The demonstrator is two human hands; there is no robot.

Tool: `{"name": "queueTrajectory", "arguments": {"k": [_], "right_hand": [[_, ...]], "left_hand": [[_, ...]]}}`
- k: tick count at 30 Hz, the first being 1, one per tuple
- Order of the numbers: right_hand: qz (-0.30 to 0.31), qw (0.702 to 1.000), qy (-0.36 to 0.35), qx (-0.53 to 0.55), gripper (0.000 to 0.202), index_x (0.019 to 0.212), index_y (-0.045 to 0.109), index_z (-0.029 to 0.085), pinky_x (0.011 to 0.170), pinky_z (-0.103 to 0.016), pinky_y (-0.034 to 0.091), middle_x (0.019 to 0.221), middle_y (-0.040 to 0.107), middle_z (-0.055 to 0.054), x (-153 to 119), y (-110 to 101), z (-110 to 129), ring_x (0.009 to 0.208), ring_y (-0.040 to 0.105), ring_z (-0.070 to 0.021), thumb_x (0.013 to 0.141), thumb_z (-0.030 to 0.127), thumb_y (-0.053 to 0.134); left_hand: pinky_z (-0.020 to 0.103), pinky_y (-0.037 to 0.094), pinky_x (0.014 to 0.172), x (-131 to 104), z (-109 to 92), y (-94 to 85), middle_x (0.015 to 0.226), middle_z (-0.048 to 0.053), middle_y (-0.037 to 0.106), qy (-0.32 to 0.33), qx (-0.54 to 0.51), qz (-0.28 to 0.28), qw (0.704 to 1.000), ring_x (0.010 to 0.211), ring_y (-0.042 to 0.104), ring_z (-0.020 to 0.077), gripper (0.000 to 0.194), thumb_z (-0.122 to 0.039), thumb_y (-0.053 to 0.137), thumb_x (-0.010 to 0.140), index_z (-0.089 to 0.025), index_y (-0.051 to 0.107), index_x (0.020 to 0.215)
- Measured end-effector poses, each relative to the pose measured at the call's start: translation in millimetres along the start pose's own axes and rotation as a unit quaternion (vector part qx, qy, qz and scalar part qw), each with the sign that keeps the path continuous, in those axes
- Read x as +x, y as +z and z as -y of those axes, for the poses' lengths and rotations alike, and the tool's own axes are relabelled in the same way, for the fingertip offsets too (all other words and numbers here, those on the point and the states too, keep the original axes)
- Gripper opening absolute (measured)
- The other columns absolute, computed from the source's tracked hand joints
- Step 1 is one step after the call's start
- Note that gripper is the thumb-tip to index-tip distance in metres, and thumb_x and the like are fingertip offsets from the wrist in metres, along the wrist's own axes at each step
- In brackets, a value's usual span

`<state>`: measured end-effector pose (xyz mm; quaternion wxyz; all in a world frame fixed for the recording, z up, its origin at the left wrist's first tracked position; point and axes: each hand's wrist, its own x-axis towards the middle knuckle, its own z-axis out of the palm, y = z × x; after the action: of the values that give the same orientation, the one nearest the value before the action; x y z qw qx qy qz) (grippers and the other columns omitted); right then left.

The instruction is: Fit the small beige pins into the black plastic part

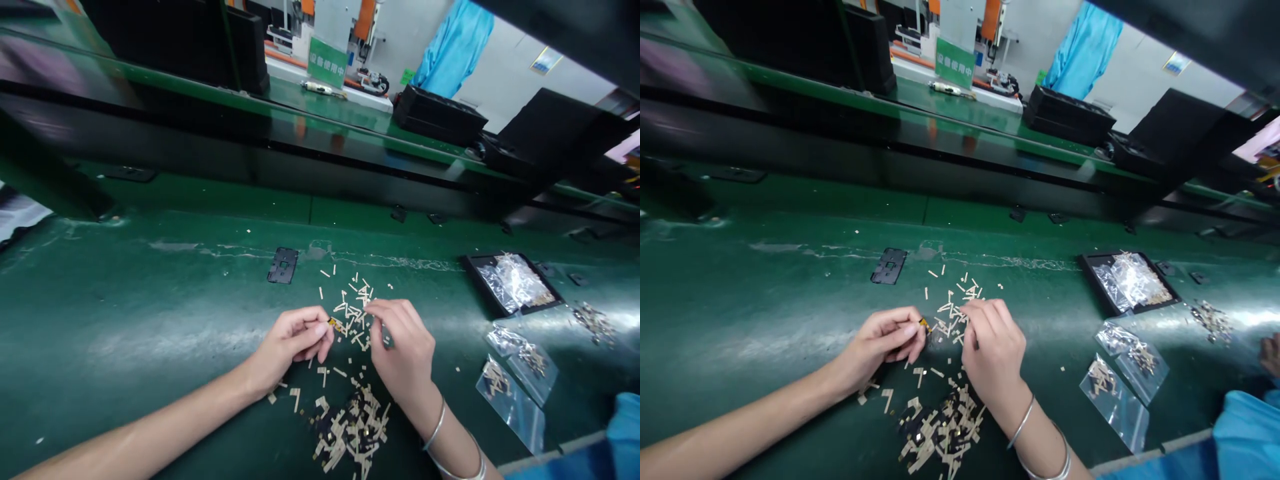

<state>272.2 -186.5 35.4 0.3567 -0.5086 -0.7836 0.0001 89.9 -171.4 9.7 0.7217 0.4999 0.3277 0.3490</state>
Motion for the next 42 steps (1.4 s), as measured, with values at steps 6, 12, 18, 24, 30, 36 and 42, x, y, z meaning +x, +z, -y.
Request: {"name": "queueTrajectory", "arguments": {"k": [6,12,18,24,30,36,42], "right_hand": [[0.017,0.996,-0.017,0.082,0.015,0.087,0.061,0.017,0.057,-0.029,0.045,0.068,0.064,-0.003,-1,2,6,0.062,0.054,-0.0152,0.077,0.007,0.057],[0.037,0.985,-0.066,0.155,0.017,0.087,0.059,0.018,0.059,-0.03,0.045,0.072,0.063,-0.004,-3,2,14,0.066,0.055,-0.0155,0.076,0.005,0.059],[0.038,0.981,-0.083,0.169,0.018,0.087,0.06,0.019,0.055,-0.029,0.045,0.071,0.061,-0.003,-3,1,14,0.064,0.053,-0.0149,0.076,0.005,0.058],[0.063,0.98,-0.086,0.166,0.015,0.086,0.058,0.018,0.059,-0.029,0.047,0.073,0.061,-0.004,-1,-1,12,0.067,0.054,-0.0148,0.076,0.007,0.058],[0.094,0.98,-0.103,0.144,0.012,0.083,0.059,0.019,0.059,-0.027,0.047,0.074,0.062,-0.003,0,-3,13,0.068,0.054,-0.0144,0.079,0.009,0.054],[0.091,0.98,-0.09,0.154,0.01,0.085,0.059,0.018,0.062,-0.028,0.048,0.075,0.062,-0.004,0,-3,12,0.071,0.054,-0.0149,0.079,0.01,0.054],[0.093,0.98,-0.111,0.136,0.013,0.088,0.059,0.017,0.061,-0.028,0.047,0.078,0.063,-0.004,0,-4,11,0.069,0.056,-0.0144,0.078,0.009,0.055]], "left_hand": [[0.021,0.015,0.041,7,-6,-5.9,0.048,-0.001,0.049,-0.07,-0.157,0.122,0.978,0.04,0.03,0.0065,0.026,-0.034,0.052,0.078,-0.014,0.044,0.063],[0.022,0.008,0.041,7,-7,-10.1,0.045,-0.005,0.038,-0.117,-0.162,0.189,0.961,0.039,0.023,0.0057,0.024,-0.031,0.051,0.079,-0.015,0.042,0.064],[0.023,0.009,0.041,8,-7,-10.6,0.046,-0.005,0.038,-0.123,-0.142,0.207,0.96,0.04,0.021,0.0058,0.023,-0.03,0.051,0.079,-0.014,0.044,0.065],[0.023,0.008,0.042,7,-9,-10.8,0.046,-0.005,0.038,-0.145,-0.125,0.207,0.96,0.04,0.022,0.0057,0.025,-0.032,0.052,0.079,-0.015,0.043,0.064],[0.022,0.008,0.042,6,-11,-10.1,0.046,-0.006,0.036,-0.152,-0.112,0.212,0.959,0.04,0.023,0.0055,0.028,-0.036,0.056,0.076,-0.015,0.043,0.063],[0.023,0.008,0.041,7,-10,-10.9,0.044,-0.006,0.038,-0.16,-0.125,0.202,0.958,0.038,0.021,0.0055,0.025,-0.032,0.053,0.078,-0.015,0.044,0.063],[0.022,0.009,0.041,7,-9,-12.3,0.044,-0.006,0.037,-0.161,-0.129,0.203,0.957,0.038,0.022,0.006,0.025,-0.031,0.054,0.077,-0.015,0.043,0.062]]}}
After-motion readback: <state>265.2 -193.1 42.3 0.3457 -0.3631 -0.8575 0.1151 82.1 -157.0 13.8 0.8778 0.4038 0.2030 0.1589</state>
